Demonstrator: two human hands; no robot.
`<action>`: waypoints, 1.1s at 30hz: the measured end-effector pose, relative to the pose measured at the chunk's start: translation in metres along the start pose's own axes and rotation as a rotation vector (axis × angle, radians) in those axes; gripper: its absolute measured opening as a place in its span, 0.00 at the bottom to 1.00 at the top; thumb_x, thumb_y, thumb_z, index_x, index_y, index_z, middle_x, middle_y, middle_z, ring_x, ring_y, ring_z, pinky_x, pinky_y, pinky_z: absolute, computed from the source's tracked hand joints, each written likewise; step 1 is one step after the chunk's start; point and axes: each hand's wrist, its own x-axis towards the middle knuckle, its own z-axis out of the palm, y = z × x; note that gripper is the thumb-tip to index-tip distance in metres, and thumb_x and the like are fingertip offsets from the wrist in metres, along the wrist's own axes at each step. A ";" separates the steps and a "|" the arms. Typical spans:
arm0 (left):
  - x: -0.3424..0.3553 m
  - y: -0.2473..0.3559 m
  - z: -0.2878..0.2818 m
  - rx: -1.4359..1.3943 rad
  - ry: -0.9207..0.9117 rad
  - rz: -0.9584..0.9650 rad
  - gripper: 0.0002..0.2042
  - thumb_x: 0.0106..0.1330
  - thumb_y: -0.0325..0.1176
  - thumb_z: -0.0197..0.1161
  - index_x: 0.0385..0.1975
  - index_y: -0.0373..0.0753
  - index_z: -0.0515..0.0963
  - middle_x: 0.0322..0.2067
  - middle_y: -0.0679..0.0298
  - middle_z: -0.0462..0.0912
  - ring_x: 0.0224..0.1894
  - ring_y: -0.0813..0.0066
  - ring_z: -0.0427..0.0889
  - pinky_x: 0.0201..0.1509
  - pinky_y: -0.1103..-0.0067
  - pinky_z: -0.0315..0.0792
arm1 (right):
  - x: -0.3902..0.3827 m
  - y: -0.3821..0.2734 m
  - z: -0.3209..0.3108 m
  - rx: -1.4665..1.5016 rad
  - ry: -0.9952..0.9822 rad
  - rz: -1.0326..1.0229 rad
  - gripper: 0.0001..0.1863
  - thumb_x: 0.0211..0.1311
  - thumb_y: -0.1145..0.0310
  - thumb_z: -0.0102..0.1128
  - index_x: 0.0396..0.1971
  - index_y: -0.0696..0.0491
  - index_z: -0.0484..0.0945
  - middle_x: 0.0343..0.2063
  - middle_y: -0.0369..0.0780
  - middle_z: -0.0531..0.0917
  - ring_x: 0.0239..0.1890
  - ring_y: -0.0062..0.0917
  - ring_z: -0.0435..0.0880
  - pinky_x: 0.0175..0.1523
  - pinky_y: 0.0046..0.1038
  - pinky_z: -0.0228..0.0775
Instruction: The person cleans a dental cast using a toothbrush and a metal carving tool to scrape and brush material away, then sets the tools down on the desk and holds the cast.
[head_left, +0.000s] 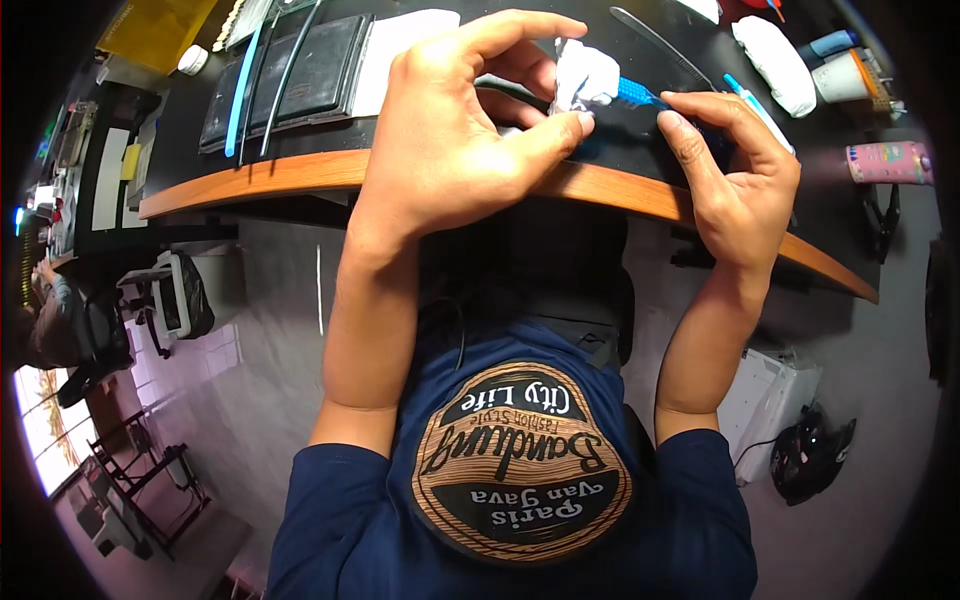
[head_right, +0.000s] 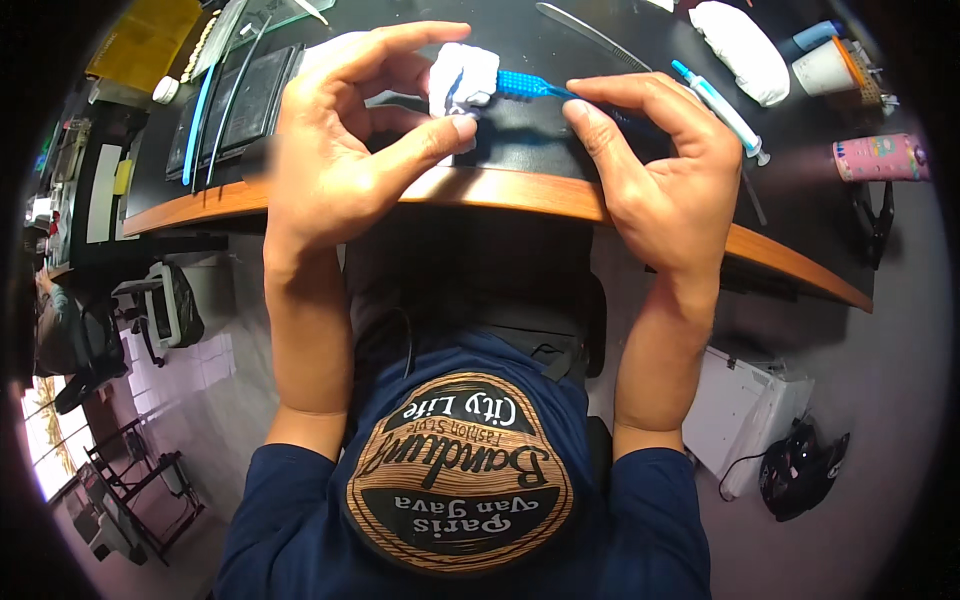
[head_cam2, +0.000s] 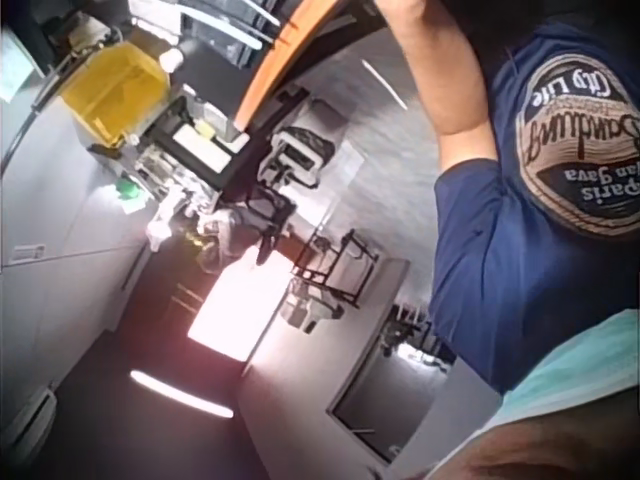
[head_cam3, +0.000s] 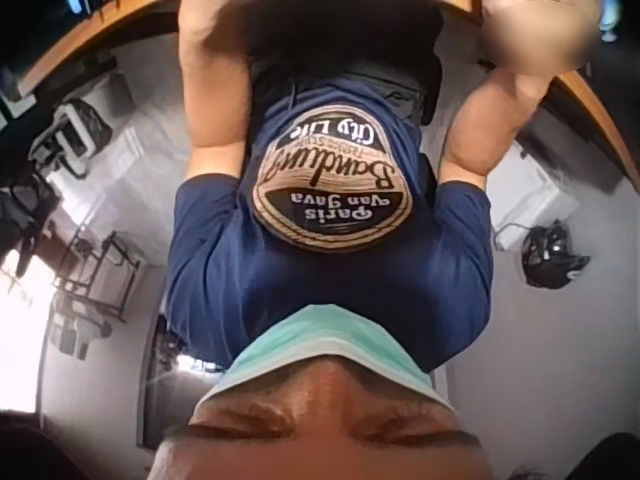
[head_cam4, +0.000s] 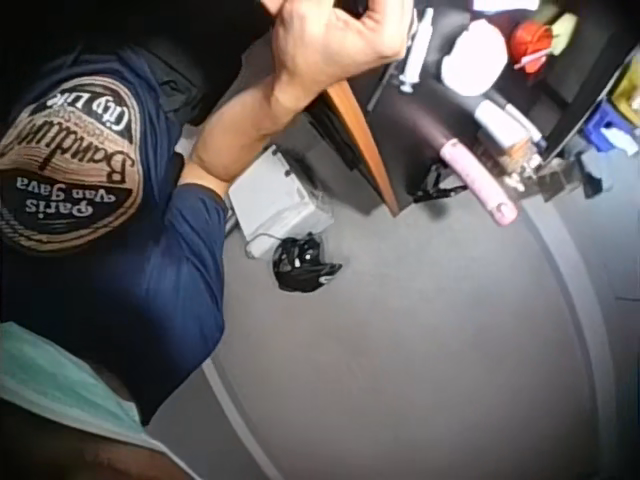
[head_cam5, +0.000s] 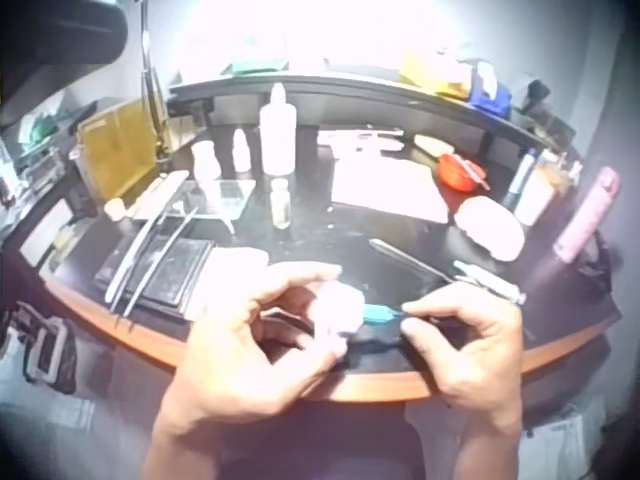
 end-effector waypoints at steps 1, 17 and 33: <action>-0.001 -0.003 -0.002 -0.001 0.008 -0.001 0.24 0.54 0.21 0.75 0.54 0.34 0.80 0.37 0.66 0.79 0.41 0.81 0.82 0.44 0.83 0.82 | 0.000 0.000 0.002 0.001 -0.007 -0.004 0.05 0.57 0.78 0.70 0.34 0.60 0.87 0.30 0.39 0.87 0.35 0.22 0.83 0.45 0.22 0.72; -0.006 0.001 -0.010 0.006 0.024 -0.052 0.24 0.54 0.22 0.73 0.55 0.38 0.80 0.34 0.66 0.82 0.38 0.81 0.82 0.42 0.83 0.81 | -0.001 -0.010 0.003 0.007 0.038 0.032 0.07 0.55 0.80 0.70 0.35 0.59 0.87 0.31 0.42 0.87 0.36 0.23 0.84 0.47 0.23 0.73; -0.003 -0.001 -0.005 -0.001 0.063 0.035 0.22 0.52 0.22 0.72 0.51 0.33 0.81 0.30 0.62 0.81 0.31 0.80 0.84 0.35 0.83 0.82 | -0.003 -0.006 -0.001 -0.005 0.119 0.026 0.07 0.55 0.81 0.69 0.35 0.60 0.86 0.32 0.41 0.87 0.38 0.23 0.84 0.49 0.23 0.72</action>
